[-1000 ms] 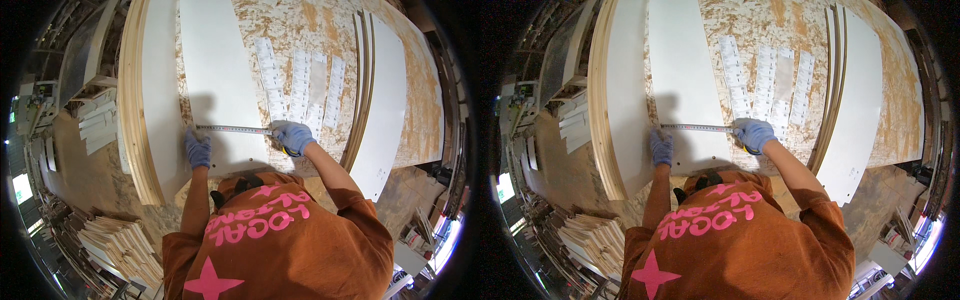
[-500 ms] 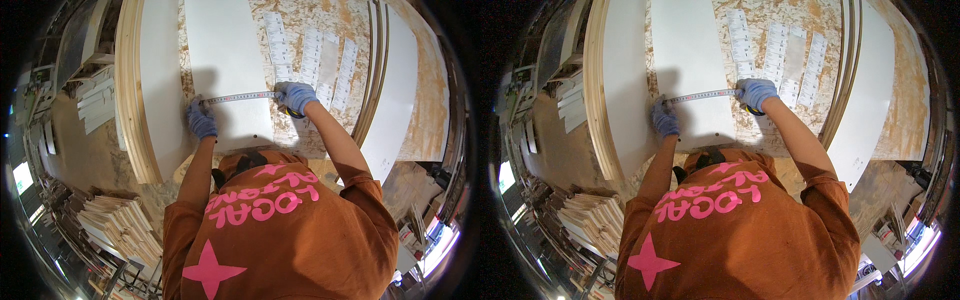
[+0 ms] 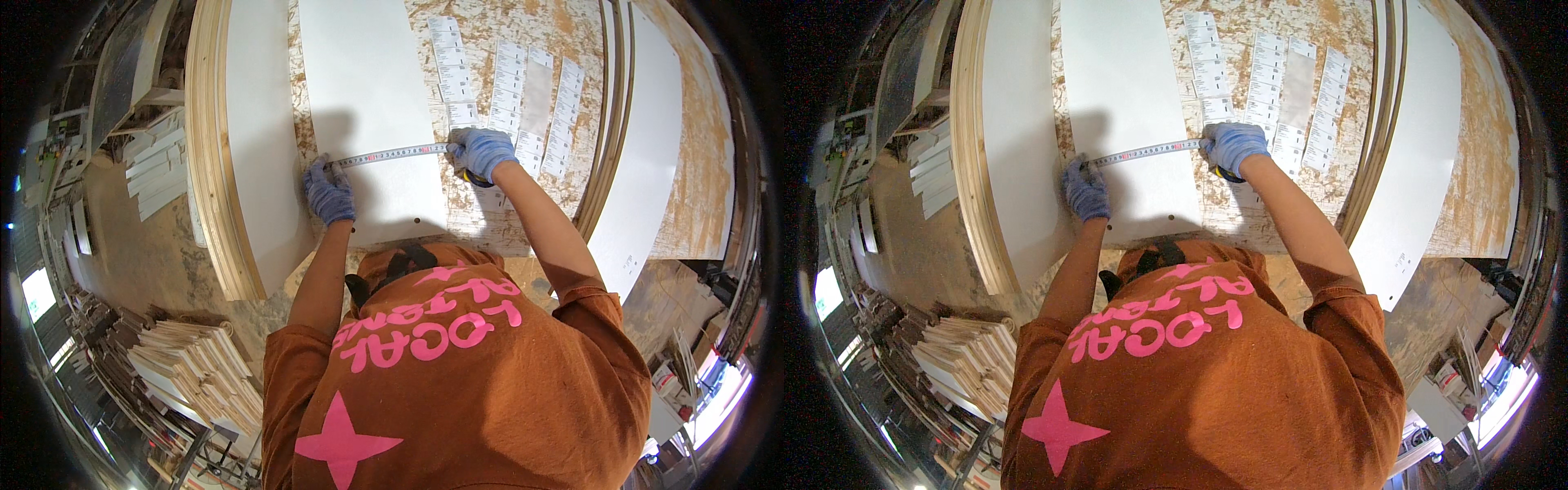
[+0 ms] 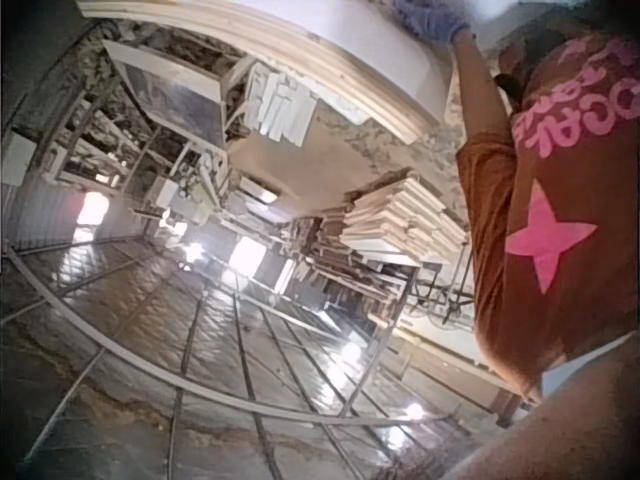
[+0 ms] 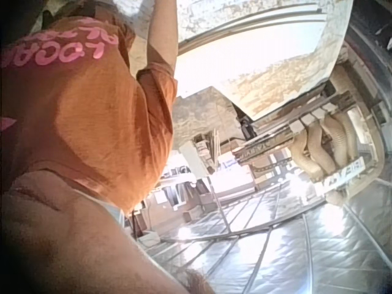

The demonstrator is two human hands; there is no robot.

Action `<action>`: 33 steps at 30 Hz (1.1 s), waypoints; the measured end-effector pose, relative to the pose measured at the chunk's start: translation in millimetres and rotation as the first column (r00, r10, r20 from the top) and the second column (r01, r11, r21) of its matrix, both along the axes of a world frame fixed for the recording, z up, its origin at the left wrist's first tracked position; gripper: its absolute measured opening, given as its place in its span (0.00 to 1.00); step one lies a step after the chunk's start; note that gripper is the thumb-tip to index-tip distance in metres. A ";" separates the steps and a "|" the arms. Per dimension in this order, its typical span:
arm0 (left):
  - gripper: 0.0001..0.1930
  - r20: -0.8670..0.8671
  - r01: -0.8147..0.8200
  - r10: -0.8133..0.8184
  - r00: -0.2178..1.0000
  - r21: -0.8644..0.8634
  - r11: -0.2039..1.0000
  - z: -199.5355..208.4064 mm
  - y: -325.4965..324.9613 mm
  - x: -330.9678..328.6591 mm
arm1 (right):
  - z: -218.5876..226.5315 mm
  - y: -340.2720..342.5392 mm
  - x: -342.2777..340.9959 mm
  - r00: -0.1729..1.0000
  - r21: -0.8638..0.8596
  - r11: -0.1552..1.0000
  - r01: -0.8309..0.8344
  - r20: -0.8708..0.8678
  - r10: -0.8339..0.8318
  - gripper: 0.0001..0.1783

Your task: The person measures white rectangular wood panels on a workbench using a tape measure and a metal ruler. They repeatedly place the ruler on the panels, extend the tape measure, and mark or check dimensions. The person also moves the panels and handles printed labels on the workbench.

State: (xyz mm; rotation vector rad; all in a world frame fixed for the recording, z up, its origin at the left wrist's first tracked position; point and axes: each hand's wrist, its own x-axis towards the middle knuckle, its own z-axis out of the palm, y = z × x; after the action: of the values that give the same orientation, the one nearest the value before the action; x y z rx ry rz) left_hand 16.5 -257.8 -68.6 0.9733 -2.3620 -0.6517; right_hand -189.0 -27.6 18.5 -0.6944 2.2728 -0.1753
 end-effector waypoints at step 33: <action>0.17 0.074 -0.018 0.014 0.997 0.050 0.999 1.4 1.1 1.5 | 24.1 13.6 25.6 0.991 0.018 0.993 -0.116 -0.072 0.117 0.19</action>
State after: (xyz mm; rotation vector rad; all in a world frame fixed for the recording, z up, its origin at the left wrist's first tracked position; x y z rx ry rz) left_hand 18.0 -256.7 -67.2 1.0536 -2.4094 -0.6836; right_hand -163.4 -14.1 42.6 -0.8358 2.2921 -0.0791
